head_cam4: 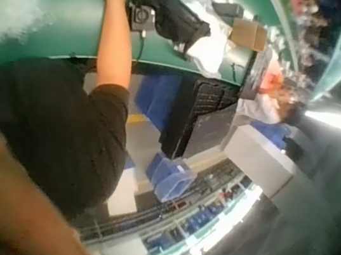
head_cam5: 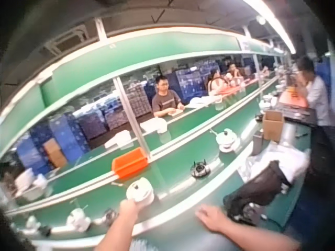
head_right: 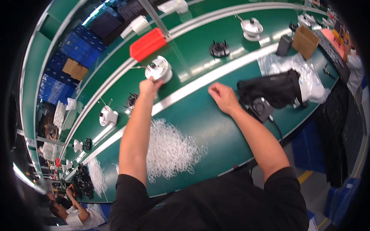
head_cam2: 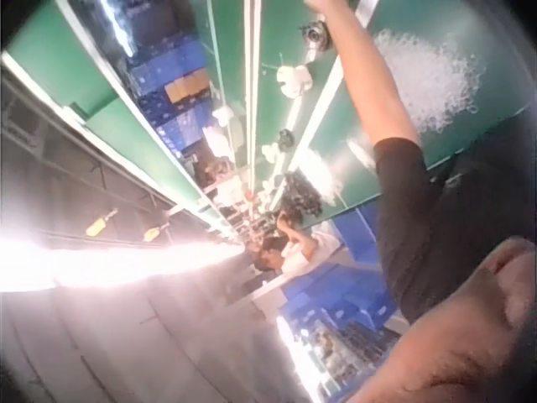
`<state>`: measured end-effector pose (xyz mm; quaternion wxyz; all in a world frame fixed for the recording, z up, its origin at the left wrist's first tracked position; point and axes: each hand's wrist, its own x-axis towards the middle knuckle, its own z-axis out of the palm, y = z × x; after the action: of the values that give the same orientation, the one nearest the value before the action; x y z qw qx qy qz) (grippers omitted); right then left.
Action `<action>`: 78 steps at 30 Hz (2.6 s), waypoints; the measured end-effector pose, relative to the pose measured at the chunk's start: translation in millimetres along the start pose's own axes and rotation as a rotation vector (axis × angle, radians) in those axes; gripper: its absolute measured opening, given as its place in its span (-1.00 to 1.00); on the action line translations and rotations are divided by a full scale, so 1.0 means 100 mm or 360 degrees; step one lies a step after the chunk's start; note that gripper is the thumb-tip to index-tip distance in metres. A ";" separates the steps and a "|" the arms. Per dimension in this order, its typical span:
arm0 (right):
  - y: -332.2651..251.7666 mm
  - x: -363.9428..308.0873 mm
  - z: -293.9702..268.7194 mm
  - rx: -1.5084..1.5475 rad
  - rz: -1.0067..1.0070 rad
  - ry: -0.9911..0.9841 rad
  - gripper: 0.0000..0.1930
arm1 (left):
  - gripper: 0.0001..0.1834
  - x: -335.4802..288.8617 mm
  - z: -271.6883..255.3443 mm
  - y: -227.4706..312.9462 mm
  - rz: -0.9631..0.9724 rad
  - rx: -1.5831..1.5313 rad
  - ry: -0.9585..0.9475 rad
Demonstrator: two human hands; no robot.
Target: The person assembles small white circular electronic devices on a green workbench. They repeatedly pick up white zip ties, thread them through the device housing, and secure them by hand. The person handles the devices one at a time, moving them along the assembly line.
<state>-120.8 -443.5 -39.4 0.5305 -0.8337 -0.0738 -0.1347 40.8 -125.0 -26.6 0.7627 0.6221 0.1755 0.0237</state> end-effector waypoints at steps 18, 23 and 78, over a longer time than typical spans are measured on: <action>0.08 -0.02 0.03 0.0039 0.0134 -0.0038 -0.78 | -0.80 -2.88 0.27 -0.27 0.0868 0.2034 -0.1476; 0.14 -0.02 0.05 0.0074 0.0062 -0.0006 -0.77 | -0.82 -2.95 0.32 -0.38 0.0923 0.1993 -0.1397; -0.87 0.02 0.54 0.0501 0.0102 -0.0302 -0.61 | -0.68 -1.96 -0.45 0.31 0.0064 0.0251 -0.0501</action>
<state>-133.9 -358.0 14.6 0.6491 -0.7513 -0.1170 -0.0251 -150.8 -125.5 42.1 0.7290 0.6793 0.0426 -0.0726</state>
